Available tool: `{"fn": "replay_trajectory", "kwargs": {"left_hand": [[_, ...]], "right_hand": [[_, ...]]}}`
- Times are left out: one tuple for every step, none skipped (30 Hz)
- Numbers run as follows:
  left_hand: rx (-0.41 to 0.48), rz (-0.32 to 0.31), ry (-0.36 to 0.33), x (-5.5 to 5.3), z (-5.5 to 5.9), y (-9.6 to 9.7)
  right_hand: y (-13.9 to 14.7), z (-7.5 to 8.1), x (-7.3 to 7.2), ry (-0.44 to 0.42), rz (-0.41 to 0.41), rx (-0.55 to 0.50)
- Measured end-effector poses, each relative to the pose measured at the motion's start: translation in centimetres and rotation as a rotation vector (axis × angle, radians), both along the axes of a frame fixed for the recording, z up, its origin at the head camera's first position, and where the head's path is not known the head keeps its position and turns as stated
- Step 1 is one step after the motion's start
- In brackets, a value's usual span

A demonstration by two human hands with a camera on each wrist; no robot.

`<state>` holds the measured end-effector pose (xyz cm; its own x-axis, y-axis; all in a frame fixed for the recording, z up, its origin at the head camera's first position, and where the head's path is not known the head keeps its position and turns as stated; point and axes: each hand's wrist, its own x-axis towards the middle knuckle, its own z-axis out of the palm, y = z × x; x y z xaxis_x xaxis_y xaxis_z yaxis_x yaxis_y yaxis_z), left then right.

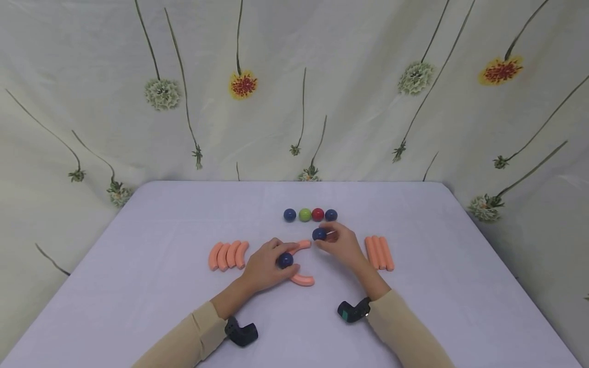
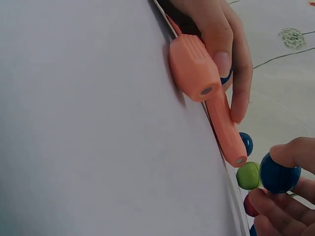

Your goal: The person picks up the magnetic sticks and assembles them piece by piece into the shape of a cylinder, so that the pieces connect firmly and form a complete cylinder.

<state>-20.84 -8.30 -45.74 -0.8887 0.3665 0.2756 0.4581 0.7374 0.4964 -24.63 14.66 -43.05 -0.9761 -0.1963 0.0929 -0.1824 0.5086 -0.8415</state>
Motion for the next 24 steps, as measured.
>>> {"fn": "replay_trajectory", "kwargs": {"left_hand": [[0.000, 0.000, -0.001, 0.0, 0.0, 0.0], [0.000, 0.000, -0.003, 0.0, 0.0, 0.0], [-0.003, 0.001, -0.004, 0.0, 0.0, 0.0], [-0.005, 0.001, -0.004, 0.0, 0.0, 0.0], [-0.009, 0.003, -0.004, 0.0, -0.1, 0.0], [-0.011, 0.005, -0.005, 0.0, -0.1, 0.0], [-0.012, 0.006, -0.005, 0.0, -0.1, 0.0], [-0.015, 0.008, -0.005, 0.0, -0.2, 0.0], [-0.014, 0.008, -0.003, 0.0, -0.2, 0.0], [-0.011, 0.006, -0.002, 0.0, -0.2, 0.0], [-0.007, 0.006, -0.002, 0.0, -0.2, 0.0], [-0.006, 0.005, 0.000, 0.0, -0.2, 0.0], [-0.004, 0.005, 0.000, 0.1, -0.2, 0.0], [-0.007, 0.006, 0.001, 0.1, -0.2, 0.0], [-0.006, 0.005, 0.002, 0.1, -0.2, 0.1], [-0.005, 0.003, 0.001, 0.1, -0.1, 0.1], [-0.008, 0.004, 0.002, 0.1, -0.1, 0.1], [-0.009, 0.004, 0.003, 0.1, -0.1, 0.1], [-0.009, 0.003, 0.005, 0.1, -0.1, 0.1], [-0.010, 0.004, 0.006, 0.1, -0.1, 0.1], [-0.010, 0.004, 0.009, 0.0, 0.0, 0.1], [-0.012, 0.005, 0.009, 0.0, 0.0, 0.1], [-0.016, 0.008, 0.010, 0.0, 0.0, 0.1], [-0.017, 0.010, 0.009, 0.0, 0.0, 0.1]], "right_hand": [[0.0, -0.1, 0.0, -0.005, 0.002, 0.002], [-0.1, -0.2, 0.1, -0.011, 0.002, 0.006], [-0.1, -0.3, 0.1, -0.019, 0.001, 0.006], [-0.2, -0.3, 0.1, -0.025, 0.001, 0.009], [-0.2, -0.4, 0.2, -0.029, -0.001, 0.012], [-0.2, -0.4, 0.2, -0.031, -0.001, 0.015], [-0.3, -0.4, 0.2, -0.034, -0.002, 0.015], [-0.3, -0.5, 0.3, -0.037, -0.004, 0.014], [-0.3, -0.5, 0.3, -0.036, -0.006, 0.015], [-0.3, -0.5, 0.3, -0.033, -0.007, 0.020], [-0.3, -0.6, 0.3, -0.030, -0.006, 0.021], [-0.3, -0.6, 0.4, -0.027, -0.005, 0.024], [-0.2, -0.7, 0.4, -0.024, -0.003, 0.024], [-0.2, -0.8, 0.4, -0.018, 0.000, 0.026], [-0.2, -0.9, 0.5, -0.012, 0.003, 0.027], [-0.2, -1.0, 0.5, -0.006, 0.007, 0.027], [-0.2, -1.1, 0.5, -0.001, 0.012, 0.025], [-0.2, -1.2, 0.5, 0.008, 0.017, 0.027], [-0.1, -1.3, 0.5, 0.014, 0.022, 0.025], [-0.1, -1.3, 0.5, 0.019, 0.026, 0.023], [-0.1, -1.4, 0.5, 0.025, 0.031, 0.017], [-0.1, -1.5, 0.5, 0.037, 0.040, 0.018], [-0.1, -1.5, 0.5, 0.044, 0.045, 0.015], [-0.1, -1.5, 0.5, 0.049, 0.049, 0.015]]}}
